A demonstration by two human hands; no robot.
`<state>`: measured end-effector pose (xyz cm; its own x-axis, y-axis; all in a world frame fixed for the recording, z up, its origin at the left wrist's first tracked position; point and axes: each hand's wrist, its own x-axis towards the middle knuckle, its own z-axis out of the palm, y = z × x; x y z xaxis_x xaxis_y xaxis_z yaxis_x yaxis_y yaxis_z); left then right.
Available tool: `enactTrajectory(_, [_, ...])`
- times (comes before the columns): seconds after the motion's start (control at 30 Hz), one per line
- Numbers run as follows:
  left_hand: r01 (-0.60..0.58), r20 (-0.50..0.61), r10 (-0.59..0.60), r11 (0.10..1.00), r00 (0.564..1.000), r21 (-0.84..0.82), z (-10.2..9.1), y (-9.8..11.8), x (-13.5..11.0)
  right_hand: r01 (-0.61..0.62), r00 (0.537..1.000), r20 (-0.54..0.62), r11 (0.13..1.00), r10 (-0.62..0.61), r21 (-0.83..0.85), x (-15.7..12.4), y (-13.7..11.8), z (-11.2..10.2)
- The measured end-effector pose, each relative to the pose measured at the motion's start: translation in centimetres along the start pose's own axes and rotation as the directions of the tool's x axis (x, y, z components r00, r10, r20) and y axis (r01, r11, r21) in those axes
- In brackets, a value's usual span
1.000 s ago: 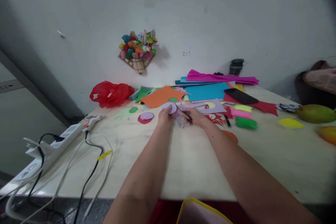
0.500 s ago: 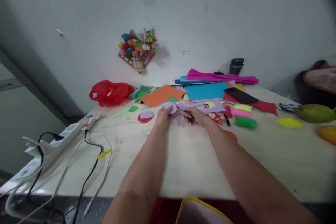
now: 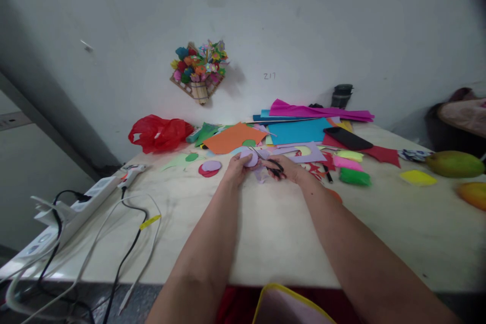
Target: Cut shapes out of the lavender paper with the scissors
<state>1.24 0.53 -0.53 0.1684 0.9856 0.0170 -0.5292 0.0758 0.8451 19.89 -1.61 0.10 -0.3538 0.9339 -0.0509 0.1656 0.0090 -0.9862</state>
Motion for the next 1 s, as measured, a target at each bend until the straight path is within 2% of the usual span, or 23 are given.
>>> enactTrajectory(0.27, [0.006,0.049,-0.007,1.0,0.999,0.029,0.0,0.1,-0.2,-0.012,1.0,0.004,1.0,0.012,-0.018,-0.1,-0.4,0.0])
enactTrajectory(0.5, [0.026,0.024,-0.03,0.991,0.999,0.13,0.0,0.5,-0.3,-0.028,0.999,-0.035,1.0,0.028,-0.012,-0.4,-0.9,0.4])
enactTrajectory(0.77, [-0.043,0.09,0.025,0.978,0.996,0.205,-0.2,0.2,-0.3,-0.001,1.0,-0.004,1.0,0.001,-0.011,-0.2,-0.7,0.1])
enactTrajectory(0.9, [-0.065,0.055,0.053,0.968,0.997,0.242,-0.3,0.2,-0.1,0.059,0.998,0.018,0.998,-0.058,-0.037,-0.4,-0.3,-0.5])
enactTrajectory(1.0, [-0.092,0.011,0.092,0.96,0.996,0.266,-0.4,0.2,0.1,0.037,0.999,0.042,0.997,-0.034,-0.065,-0.6,-0.5,-0.8])
